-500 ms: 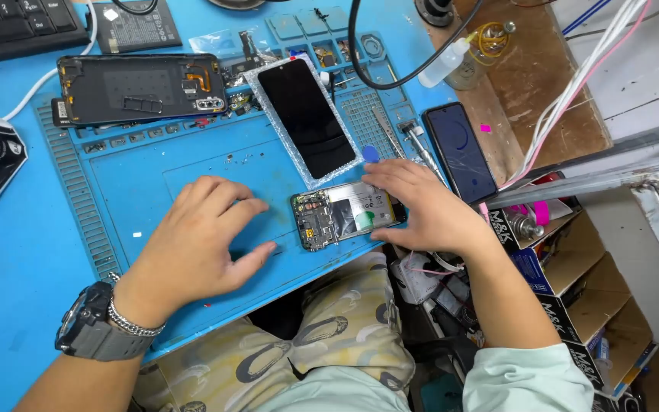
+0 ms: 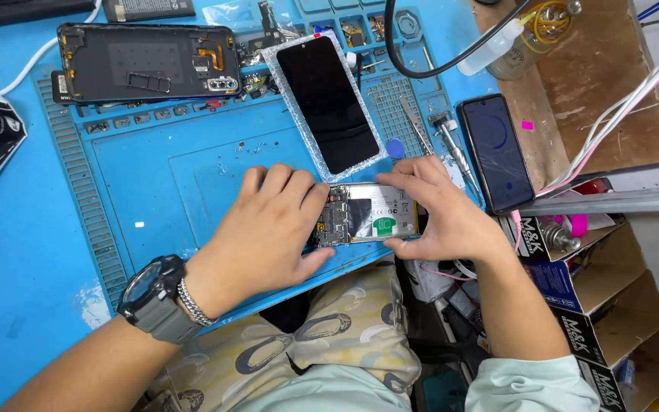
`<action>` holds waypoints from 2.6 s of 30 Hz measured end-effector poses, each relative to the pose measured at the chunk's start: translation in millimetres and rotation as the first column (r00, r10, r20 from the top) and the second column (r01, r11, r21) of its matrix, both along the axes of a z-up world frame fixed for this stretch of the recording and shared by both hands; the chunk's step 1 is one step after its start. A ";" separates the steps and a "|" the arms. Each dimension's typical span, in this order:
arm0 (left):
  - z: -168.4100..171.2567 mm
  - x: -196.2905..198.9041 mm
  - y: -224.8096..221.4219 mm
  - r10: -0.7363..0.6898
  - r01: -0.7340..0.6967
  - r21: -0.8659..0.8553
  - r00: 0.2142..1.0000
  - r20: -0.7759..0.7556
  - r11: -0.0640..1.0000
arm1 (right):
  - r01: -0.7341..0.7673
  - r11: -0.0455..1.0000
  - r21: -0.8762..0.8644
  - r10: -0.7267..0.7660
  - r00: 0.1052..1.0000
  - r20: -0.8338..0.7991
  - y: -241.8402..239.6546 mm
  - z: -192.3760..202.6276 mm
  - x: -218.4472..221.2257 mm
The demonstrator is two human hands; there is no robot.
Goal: The person is assembling a mobile phone by carefully aligning and pressing the battery and screen into the frame on a repair bench.
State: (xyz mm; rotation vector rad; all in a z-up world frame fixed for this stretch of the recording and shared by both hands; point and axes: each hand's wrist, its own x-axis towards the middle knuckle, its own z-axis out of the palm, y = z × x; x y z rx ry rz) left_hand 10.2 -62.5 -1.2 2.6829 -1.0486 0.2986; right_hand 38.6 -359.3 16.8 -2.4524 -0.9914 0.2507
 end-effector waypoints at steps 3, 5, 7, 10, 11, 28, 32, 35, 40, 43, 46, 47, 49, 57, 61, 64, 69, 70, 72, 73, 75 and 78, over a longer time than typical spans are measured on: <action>-0.9 0.4 2.3 0.000 -0.006 -0.109 0.999 -0.051 0.994 | 0.023 1.000 0.015 -0.023 1.000 -0.003 2.4 1.1 -2.8; 4.0 0.3 10.5 -0.017 0.001 -0.120 0.992 -0.127 0.993 | 0.023 0.999 0.036 -0.023 1.000 -0.003 4.3 1.7 -6.0; 17.8 2.2 30.9 -0.011 -0.016 -0.131 0.980 -0.200 0.991 | 0.001 0.998 0.059 0.000 1.000 -0.003 6.7 2.5 -7.6; 40.6 4.3 84.2 0.007 -0.011 -0.011 0.928 -0.371 1.000 | 0.006 0.998 0.063 -0.007 1.000 0.004 11.1 -1.3 -12.0; 40.9 5.9 105.1 0.099 -0.094 0.033 0.911 -0.400 0.995 | 0.002 0.997 0.075 -0.003 1.000 0.003 13.0 -3.8 -13.2; 18.7 -4.0 168.9 0.481 -0.411 0.261 0.808 -0.341 0.874 | -0.120 0.986 0.114 0.119 0.993 0.021 85.6 -12.5 -22.6; 24.6 -7.8 151.4 0.293 -0.300 0.010 0.922 -0.252 0.954 | -0.148 0.978 0.148 0.142 0.989 0.053 95.9 -16.1 -21.9; 14.2 -9.4 130.1 0.054 -0.101 -0.125 0.941 -0.334 0.987 | -0.148 0.979 0.139 0.144 0.989 0.043 98.8 -18.5 -21.1; 3.6 -9.5 112.8 0.003 -0.031 -0.067 0.924 -0.383 0.997 | -0.138 0.988 0.064 0.140 0.990 -0.030 99.6 -13.3 -21.0; 1.4 -8.8 106.2 0.003 -0.041 -0.100 0.934 -0.358 0.994 | -0.105 0.991 0.080 0.110 0.992 -0.054 107.2 -5.6 -23.1; -4.0 -10.3 100.0 -0.036 -0.012 -0.143 0.944 -0.328 0.990 | -0.010 0.989 0.145 0.006 1.000 0.027 117.4 -6.8 -23.6; -3.9 -10.6 98.8 -0.040 -0.013 -0.152 0.938 -0.343 0.988 | 0.019 0.986 0.165 -0.032 0.996 0.079 120.7 -9.2 -23.1; -5.6 -11.2 97.2 -0.049 -0.012 -0.163 0.932 -0.360 0.986 | 0.050 0.982 0.184 -0.075 0.989 0.128 126.7 -13.4 -22.8; -7.5 -11.8 96.1 -0.043 -0.012 -0.161 0.942 -0.334 0.987 | 0.046 0.972 0.230 -0.107 0.960 0.259 130.6 -31.9 -24.6; -9.0 -13.2 94.4 -0.038 -0.012 -0.149 0.943 -0.330 0.989 | 0.019 0.979 0.201 -0.080 0.950 0.301 132.3 -28.1 -27.2; -8.5 -14.1 92.7 -0.043 0.001 -0.174 0.969 -0.242 0.985 | 0.047 0.982 0.185 -0.096 0.960 0.265 129.1 -23.6 -31.3; -5.9 -16.7 87.4 -0.115 0.061 -0.285 0.977 -0.178 0.956 | -0.056 0.983 0.173 0.018 0.976 0.216 112.6 4.9 -50.1; -6.6 -17.2 86.6 -0.122 0.066 -0.292 0.977 -0.177 0.954 | -0.051 0.985 0.166 0.014 0.976 0.216 107.2 3.4 -55.2; -6.3 -16.9 84.7 -0.069 0.038 -0.252 0.991 -0.115 0.967 | -0.101 0.995 0.003 0.098 0.978 0.182 96.0 1.3 -65.3; -8.6 -16.3 83.4 -0.078 0.047 -0.256 0.991 -0.112 0.966 | -0.093 0.996 -0.001 0.091 0.979 0.184 95.5 -3.4 -70.1; -13.7 -15.8 80.8 -0.062 0.023 -0.193 0.977 -0.202 0.981 | -0.037 0.994 0.106 0.010 0.969 0.248 94.6 -13.7 -79.6; -11.9 -14.4 80.2 -0.047 0.012 -0.171 0.978 -0.202 0.985 | -0.013 0.987 0.159 -0.036 0.953 0.300 93.9 -24.7 -85.7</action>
